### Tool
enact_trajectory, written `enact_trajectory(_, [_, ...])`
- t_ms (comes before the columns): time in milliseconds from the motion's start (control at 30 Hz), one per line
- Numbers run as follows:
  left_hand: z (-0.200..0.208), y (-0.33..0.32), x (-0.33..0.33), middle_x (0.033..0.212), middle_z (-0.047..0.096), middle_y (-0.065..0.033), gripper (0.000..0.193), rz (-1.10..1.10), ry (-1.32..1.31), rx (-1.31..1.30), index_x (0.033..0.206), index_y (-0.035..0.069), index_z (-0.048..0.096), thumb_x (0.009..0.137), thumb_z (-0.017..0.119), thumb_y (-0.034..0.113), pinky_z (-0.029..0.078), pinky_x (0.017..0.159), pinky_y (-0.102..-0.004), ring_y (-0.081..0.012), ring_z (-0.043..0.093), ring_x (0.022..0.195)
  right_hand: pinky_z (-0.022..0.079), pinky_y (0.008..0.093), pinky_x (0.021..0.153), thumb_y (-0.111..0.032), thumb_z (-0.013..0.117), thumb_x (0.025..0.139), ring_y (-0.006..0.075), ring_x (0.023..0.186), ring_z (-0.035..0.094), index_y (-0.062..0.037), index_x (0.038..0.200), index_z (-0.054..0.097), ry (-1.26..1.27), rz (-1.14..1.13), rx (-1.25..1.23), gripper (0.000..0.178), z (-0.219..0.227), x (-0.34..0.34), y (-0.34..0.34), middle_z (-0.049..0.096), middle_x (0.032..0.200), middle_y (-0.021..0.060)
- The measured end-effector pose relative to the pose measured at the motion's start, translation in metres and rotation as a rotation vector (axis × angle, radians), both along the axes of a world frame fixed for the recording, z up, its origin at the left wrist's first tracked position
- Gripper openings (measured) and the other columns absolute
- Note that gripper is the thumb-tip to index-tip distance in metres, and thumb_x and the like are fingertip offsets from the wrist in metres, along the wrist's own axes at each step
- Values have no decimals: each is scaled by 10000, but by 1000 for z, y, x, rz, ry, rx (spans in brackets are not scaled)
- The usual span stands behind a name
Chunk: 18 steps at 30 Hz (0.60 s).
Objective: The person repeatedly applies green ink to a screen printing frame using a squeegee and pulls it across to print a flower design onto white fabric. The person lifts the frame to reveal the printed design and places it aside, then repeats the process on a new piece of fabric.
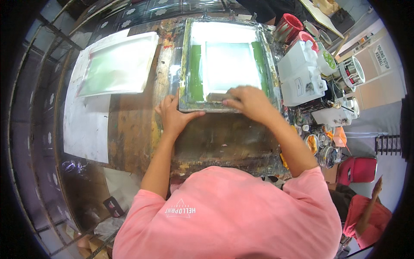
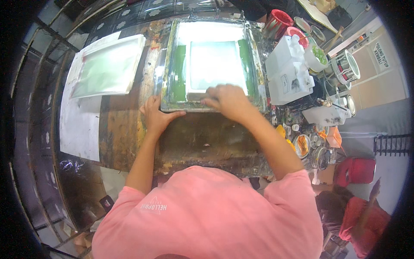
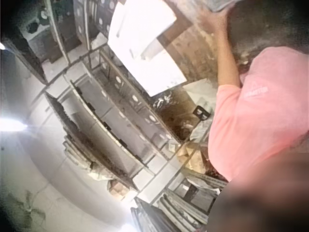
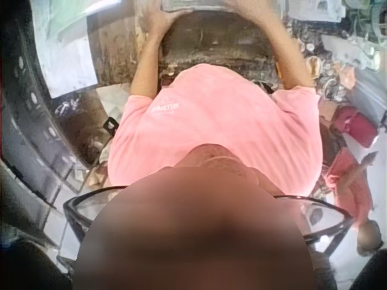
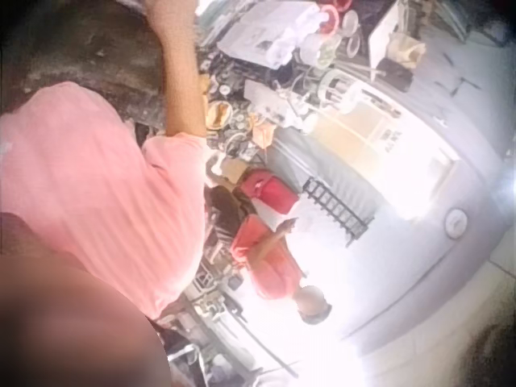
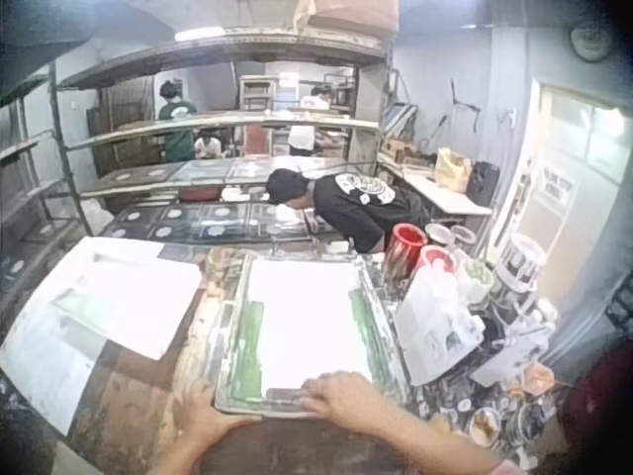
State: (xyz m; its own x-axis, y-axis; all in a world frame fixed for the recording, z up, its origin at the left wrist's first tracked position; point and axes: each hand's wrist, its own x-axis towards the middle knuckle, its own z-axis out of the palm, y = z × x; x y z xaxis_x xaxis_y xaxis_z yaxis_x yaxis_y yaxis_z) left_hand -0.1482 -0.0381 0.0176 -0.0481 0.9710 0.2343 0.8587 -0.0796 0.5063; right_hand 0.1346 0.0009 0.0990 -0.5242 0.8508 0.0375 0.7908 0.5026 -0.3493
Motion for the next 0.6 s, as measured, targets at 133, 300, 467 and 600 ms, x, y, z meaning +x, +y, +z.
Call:
enact_trajectory(133, [-13,-2,2,1122,598,-74,1108,8,63,18,1372,79,679,497,923,713,282,1033,-443,-268,530,1143,573,459,720,-429,716,936,308,893,684,-124,1069,718,-17,-42,196,333,-36,-4,-19,685,963,97])
enact_trajectory(300, [-12,-6,1,1127,603,-68,1066,26,35,-24,1347,77,697,501,939,680,285,1038,-436,-262,530,1158,585,447,711,-391,740,919,289,905,682,-127,1078,708,-27,-27,284,310,-52,-8,15,675,978,78])
enact_trajectory(467, [-8,-4,0,1086,599,-59,1100,11,28,29,1366,73,689,487,934,688,298,1021,-425,-251,537,1126,599,482,704,-498,676,954,313,909,709,-139,1029,720,-13,-54,421,369,-69,-7,129,698,951,87])
enact_trajectory(600, [-4,-2,2,1089,616,-62,1127,17,30,16,1395,68,673,489,934,686,305,1022,-428,-251,544,1097,583,493,779,-595,593,985,337,953,717,-158,1076,736,-80,-24,362,469,-57,0,206,727,990,103])
